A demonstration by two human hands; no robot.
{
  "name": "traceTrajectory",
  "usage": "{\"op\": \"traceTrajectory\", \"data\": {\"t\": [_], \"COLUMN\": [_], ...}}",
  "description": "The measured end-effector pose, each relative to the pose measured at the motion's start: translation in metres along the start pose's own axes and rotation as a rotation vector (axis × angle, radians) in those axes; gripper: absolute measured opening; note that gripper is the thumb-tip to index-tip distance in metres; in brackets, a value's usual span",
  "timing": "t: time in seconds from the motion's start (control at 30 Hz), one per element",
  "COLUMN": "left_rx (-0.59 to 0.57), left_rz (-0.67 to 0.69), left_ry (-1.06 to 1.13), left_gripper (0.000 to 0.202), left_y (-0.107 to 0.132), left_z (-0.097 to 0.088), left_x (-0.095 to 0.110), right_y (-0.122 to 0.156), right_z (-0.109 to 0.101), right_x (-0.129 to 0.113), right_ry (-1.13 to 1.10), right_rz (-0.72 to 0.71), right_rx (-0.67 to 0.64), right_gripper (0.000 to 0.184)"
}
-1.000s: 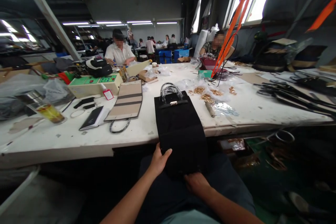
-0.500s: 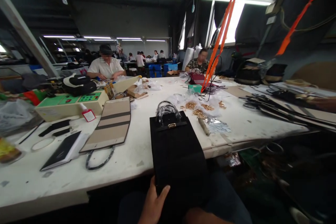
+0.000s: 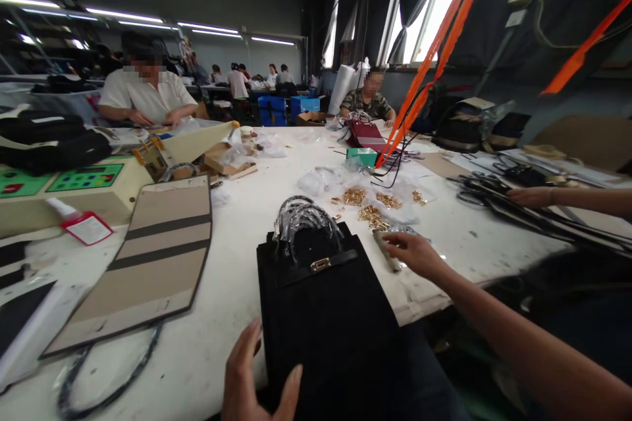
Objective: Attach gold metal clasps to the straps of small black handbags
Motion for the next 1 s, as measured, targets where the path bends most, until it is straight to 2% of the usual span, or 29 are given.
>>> {"op": "traceTrajectory", "data": {"t": [0.1, 0.2, 0.4, 0.6, 0.73, 0.8, 0.87, 0.93, 1.0], "left_rx": [0.019, 0.020, -0.051, -0.082, -0.041, -0.025, -0.035, -0.050, -0.048], "left_rz": [0.081, 0.087, 0.092, 0.072, 0.096, 0.128, 0.159, 0.183, 0.192], "left_ry": [-0.087, -0.113, -0.142, -0.144, -0.207, -0.235, -0.250, -0.259, -0.256], "left_gripper": [0.075, 0.073, 0.070, 0.072, 0.069, 0.067, 0.063, 0.055, 0.046], "left_y": [-0.040, -0.059, -0.068, -0.068, -0.070, -0.075, -0.083, -0.091, -0.096], "left_z": [0.015, 0.032, 0.044, 0.043, 0.039, 0.039, 0.041, 0.043, 0.044], "left_x": [0.008, 0.007, 0.001, 0.011, 0.027, 0.035, 0.040, 0.043, 0.044], "right_y": [-0.068, -0.103, -0.119, -0.115, -0.090, -0.063, -0.027, 0.012, 0.046], "right_z": [0.010, 0.021, 0.028, 0.019, -0.003, -0.014, -0.015, -0.001, 0.032], "right_x": [0.040, 0.065, 0.087, 0.087, 0.058, 0.028, -0.009, -0.051, -0.090], "right_ry": [0.131, 0.212, 0.265, 0.095, -0.143, -0.315, -0.560, -0.781, -1.102], "right_rz": [0.079, 0.099, 0.117, 0.110, 0.063, 0.032, -0.011, -0.067, -0.092], "right_rx": [0.080, 0.091, 0.101, 0.143, 0.246, 0.282, 0.278, 0.169, -0.120], "right_gripper": [0.037, 0.037, 0.034, 0.031, 0.046, 0.055, 0.053, 0.045, 0.035]}}
Point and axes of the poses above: each hand's wrist, its own y-axis away from the middle knuckle, its own z-axis out of the palm, x = y × z, the point moved 3 cm from there along -y, towards the middle knuckle, and after that the axes turned 1 degree about -x, right-handed, at the moved point
